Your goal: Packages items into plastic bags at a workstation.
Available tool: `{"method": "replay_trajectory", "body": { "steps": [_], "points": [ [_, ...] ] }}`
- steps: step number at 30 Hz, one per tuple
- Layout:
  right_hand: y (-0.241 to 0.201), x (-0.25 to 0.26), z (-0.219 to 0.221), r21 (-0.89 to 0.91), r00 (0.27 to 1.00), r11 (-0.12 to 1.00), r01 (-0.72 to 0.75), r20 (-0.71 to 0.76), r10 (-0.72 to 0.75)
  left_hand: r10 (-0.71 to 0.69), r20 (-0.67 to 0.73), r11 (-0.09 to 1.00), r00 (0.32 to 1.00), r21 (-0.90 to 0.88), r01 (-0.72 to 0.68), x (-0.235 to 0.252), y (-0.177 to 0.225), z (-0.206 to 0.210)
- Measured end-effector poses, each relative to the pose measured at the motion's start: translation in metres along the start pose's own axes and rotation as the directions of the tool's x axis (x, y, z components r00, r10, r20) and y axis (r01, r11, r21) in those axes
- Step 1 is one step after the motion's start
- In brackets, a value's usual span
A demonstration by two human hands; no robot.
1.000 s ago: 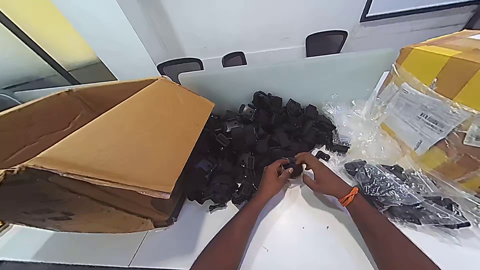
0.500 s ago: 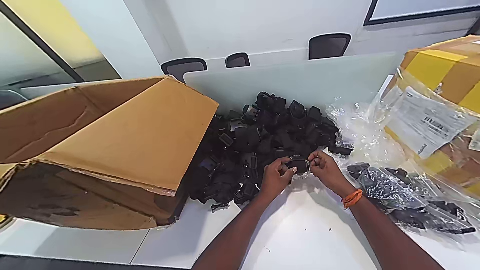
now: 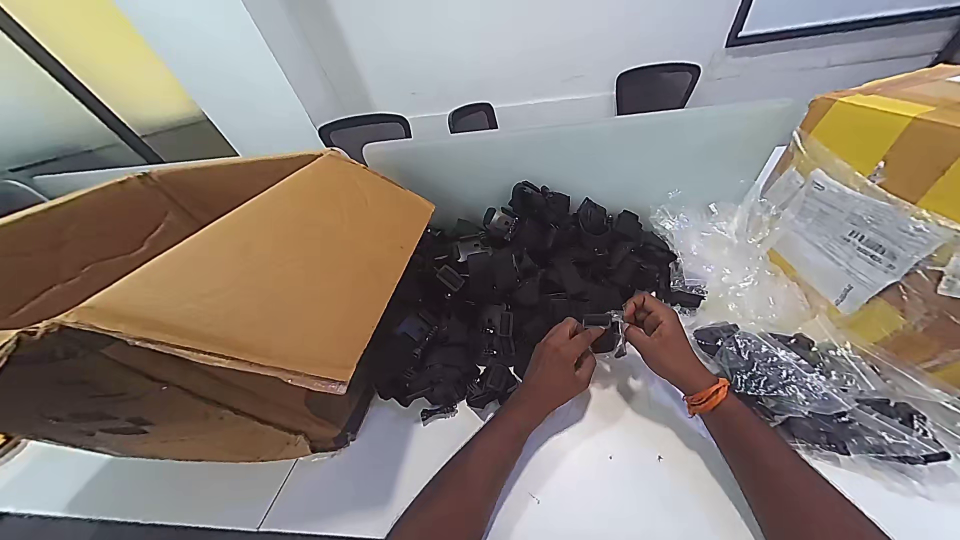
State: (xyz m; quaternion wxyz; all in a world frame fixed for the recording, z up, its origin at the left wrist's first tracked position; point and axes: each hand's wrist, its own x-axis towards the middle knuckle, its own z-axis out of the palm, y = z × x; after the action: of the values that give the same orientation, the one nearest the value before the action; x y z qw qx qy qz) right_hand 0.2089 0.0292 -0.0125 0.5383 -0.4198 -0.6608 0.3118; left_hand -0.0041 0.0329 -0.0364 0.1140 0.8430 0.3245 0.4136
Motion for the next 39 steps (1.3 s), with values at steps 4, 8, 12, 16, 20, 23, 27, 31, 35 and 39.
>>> {"method": "replay_trajectory", "body": {
  "steps": [4, 8, 12, 16, 20, 23, 27, 31, 35, 39],
  "points": [
    [0.002, 0.0, 0.0, 0.108, 0.999, 0.993, -0.051, 0.0, 0.051, -0.021, 0.016, 1.0, 1.0, -0.004, 0.021, 0.0, -0.001, 0.003],
    [0.003, -0.001, 0.0, 0.311, 0.997, 0.947, -0.082, 0.025, 0.078, 0.018, 0.023, 0.982, 1.0, -0.186, -0.013, 0.001, -0.005, 0.002],
    [0.006, -0.002, -0.001, 0.404, 0.997, 0.913, -0.05, 0.078, 0.02, 0.006, -0.027, 0.937, 1.0, -0.349, -0.015, 0.0, -0.005, 0.006],
    [0.007, -0.003, 0.0, 0.41, 0.99, 0.911, -0.05, 0.142, -0.009, -0.155, 0.008, 0.922, 0.988, -0.358, 0.147, 0.002, 0.001, 0.004],
    [0.004, -0.007, 0.008, 0.409, 0.978, 0.912, -0.04, 0.204, -0.048, -0.16, -0.022, 0.964, 0.987, -0.22, 0.151, -0.001, -0.004, 0.006],
    [-0.004, -0.009, 0.012, 0.415, 0.964, 0.909, -0.021, 0.25, -0.092, -0.122, -0.11, 0.988, 0.986, -0.104, 0.111, -0.001, -0.005, 0.006],
    [-0.004, -0.008, 0.007, 0.254, 0.981, 0.96, 0.116, 0.122, -0.151, -0.153, -0.254, 0.988, 0.955, -0.062, 0.141, 0.001, -0.006, 0.0],
    [-0.003, -0.004, 0.001, 0.161, 0.991, 0.978, 0.131, -0.001, -0.133, -0.179, -0.25, 0.938, 0.952, -0.334, 0.088, 0.005, -0.016, -0.002],
    [0.001, -0.001, -0.005, 0.203, 1.0, 0.979, -0.012, 0.005, 0.011, -0.118, -0.067, 0.835, 0.991, -0.546, 0.063, 0.006, -0.024, -0.004],
    [0.012, 0.003, -0.012, 0.105, 0.998, 0.994, -0.039, 0.062, 0.032, -0.167, 0.093, 0.867, 0.982, -0.46, 0.191, 0.005, -0.032, 0.001]
  ]
}}
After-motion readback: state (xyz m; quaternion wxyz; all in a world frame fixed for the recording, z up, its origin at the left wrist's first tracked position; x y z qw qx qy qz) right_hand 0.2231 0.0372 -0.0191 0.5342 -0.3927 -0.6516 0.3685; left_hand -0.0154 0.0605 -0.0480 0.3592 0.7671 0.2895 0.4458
